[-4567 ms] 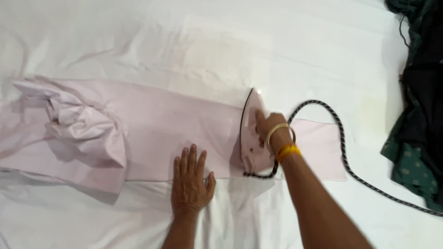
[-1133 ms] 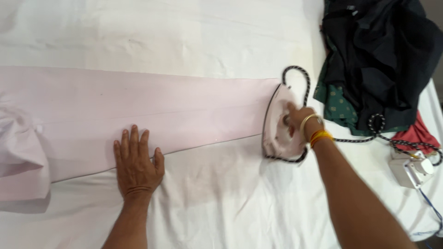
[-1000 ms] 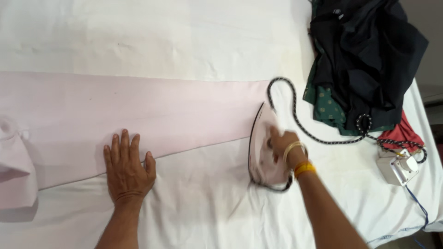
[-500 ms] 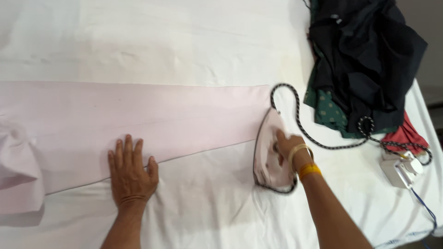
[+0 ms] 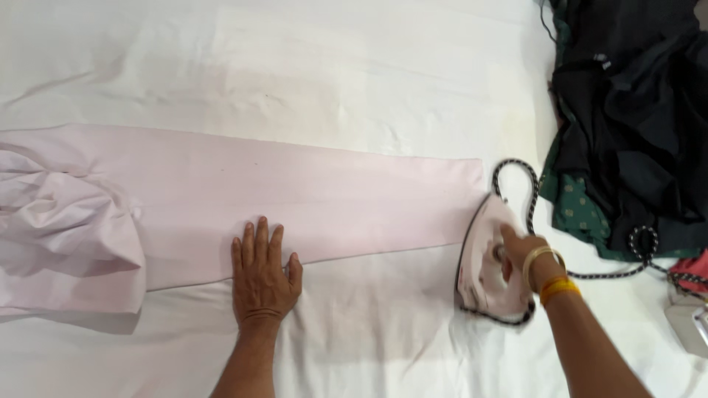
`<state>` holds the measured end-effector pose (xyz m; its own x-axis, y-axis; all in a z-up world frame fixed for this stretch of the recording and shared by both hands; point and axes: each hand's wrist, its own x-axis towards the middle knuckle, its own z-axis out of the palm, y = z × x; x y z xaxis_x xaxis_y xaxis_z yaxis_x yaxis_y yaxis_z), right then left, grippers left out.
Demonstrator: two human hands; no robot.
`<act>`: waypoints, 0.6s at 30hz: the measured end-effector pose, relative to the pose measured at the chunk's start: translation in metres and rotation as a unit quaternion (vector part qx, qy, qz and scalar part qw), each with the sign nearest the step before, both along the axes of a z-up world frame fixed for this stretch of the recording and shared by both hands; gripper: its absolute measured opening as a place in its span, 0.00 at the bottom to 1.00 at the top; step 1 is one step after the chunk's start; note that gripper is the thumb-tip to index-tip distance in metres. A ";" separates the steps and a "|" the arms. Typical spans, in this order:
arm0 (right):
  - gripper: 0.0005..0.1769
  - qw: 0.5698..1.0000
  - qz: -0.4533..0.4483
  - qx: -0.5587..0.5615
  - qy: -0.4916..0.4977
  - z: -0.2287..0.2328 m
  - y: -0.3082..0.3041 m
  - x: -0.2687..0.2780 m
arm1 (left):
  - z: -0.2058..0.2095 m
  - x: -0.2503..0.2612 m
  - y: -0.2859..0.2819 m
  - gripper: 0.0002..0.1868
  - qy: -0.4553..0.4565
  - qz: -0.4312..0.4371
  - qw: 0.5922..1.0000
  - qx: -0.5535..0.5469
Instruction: The person irons a light pink garment on a white surface, smoothing the fabric with one hand while moving the iron with the other. The person repeatedly adjusts the garment and irons different sections, including the hem and body, before folding the garment at the end.
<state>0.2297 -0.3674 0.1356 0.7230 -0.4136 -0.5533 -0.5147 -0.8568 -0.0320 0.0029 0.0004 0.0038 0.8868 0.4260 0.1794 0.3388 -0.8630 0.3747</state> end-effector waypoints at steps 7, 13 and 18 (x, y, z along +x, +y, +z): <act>0.40 0.985 -0.099 0.104 -0.095 -0.011 -0.007 -0.043 | 0.002 0.000 0.003 0.32 0.017 -0.003 1.000 -0.007; 0.43 0.995 -0.004 0.050 -0.088 -0.025 -0.022 -0.029 | 0.003 -0.003 0.002 0.30 -0.029 0.013 0.999 -0.033; 0.43 0.999 0.034 0.005 -0.029 -0.009 -0.010 -0.013 | 0.002 -0.002 -0.003 0.32 -0.022 0.030 0.999 -0.028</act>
